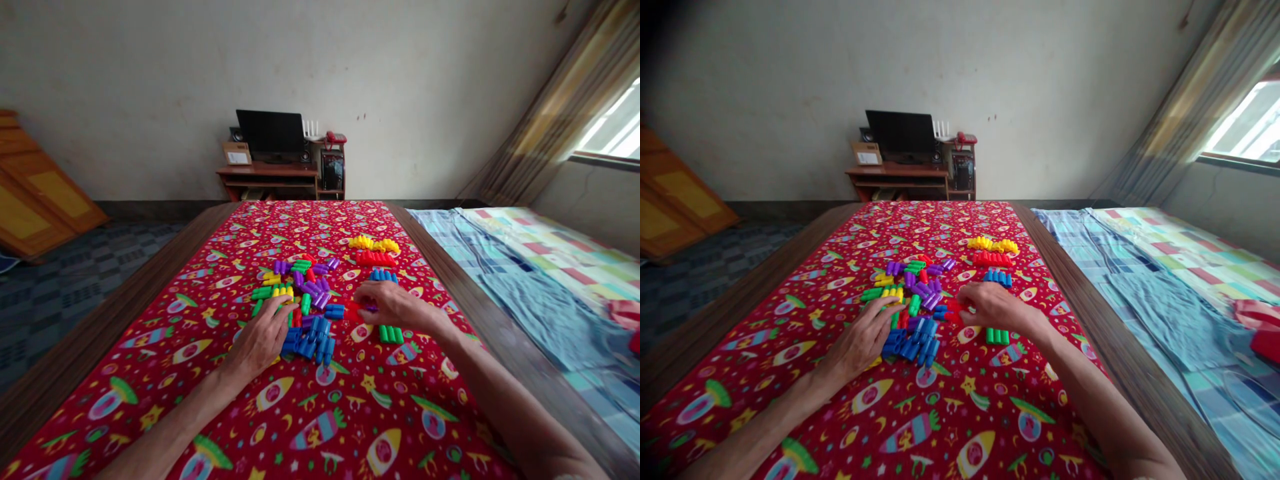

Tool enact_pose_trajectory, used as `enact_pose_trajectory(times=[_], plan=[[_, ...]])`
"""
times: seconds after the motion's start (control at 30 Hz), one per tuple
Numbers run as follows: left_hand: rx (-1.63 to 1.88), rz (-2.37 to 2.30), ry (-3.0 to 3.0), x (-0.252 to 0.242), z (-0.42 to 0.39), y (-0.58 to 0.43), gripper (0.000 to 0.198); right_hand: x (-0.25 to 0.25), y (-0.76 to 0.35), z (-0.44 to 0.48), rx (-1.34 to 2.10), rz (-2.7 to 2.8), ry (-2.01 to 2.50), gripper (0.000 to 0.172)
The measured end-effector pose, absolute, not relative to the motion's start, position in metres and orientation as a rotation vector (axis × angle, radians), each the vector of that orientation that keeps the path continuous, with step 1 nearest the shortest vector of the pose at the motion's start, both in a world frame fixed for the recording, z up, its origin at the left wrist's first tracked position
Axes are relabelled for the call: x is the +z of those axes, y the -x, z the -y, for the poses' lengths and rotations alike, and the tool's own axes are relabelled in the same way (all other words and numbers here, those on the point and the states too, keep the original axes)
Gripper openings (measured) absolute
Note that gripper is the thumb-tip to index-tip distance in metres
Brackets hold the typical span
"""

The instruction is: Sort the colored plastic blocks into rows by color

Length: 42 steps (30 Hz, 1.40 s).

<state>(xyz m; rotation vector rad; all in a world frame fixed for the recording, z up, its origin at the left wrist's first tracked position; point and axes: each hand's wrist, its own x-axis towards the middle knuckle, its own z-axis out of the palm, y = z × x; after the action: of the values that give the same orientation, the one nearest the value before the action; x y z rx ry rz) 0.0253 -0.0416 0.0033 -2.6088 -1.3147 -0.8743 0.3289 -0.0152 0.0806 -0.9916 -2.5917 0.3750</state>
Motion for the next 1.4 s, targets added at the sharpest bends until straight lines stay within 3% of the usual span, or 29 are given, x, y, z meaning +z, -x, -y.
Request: enact_pose_trajectory(times=[0.17, 0.33, 0.63, 0.93, 1.1, 1.27, 1.4], plan=[[-0.864, 1.291, 2.591, 0.001, 0.039, -0.025, 0.036, 0.097, -0.382, -0.038, 0.357, 2.083, 1.521, 0.014], [-0.876, 1.254, 2.575, 0.001, 0.039, -0.025, 0.036, 0.083, -0.421, -0.088, 0.347, 1.763, 2.059, 0.032], [-0.836, 1.291, 2.577, 0.004, 0.042, -0.026, 0.036, 0.073, -0.415, -0.099, 0.406, 1.792, 2.149, 0.044], [-0.87, 1.278, 2.579, 0.003, 0.042, -0.025, 0.036, 0.081, -0.416, -0.08, 0.134, 1.797, 1.899, 0.039], [-0.845, 1.286, 2.585, 0.004, 0.041, -0.026, 0.035, 0.089, -0.356, -0.041, 0.264, 2.128, 1.482, 0.031], [-0.859, 1.308, 2.603, 0.004, 0.042, -0.025, 0.037, 0.065, -0.286, -0.005, 0.319, 2.538, 1.034, 0.016], [-0.854, 1.302, 2.601, 0.005, 0.042, -0.026, 0.037, 0.039, -0.278, 0.003, 0.125, 2.722, 0.908, 0.023]])
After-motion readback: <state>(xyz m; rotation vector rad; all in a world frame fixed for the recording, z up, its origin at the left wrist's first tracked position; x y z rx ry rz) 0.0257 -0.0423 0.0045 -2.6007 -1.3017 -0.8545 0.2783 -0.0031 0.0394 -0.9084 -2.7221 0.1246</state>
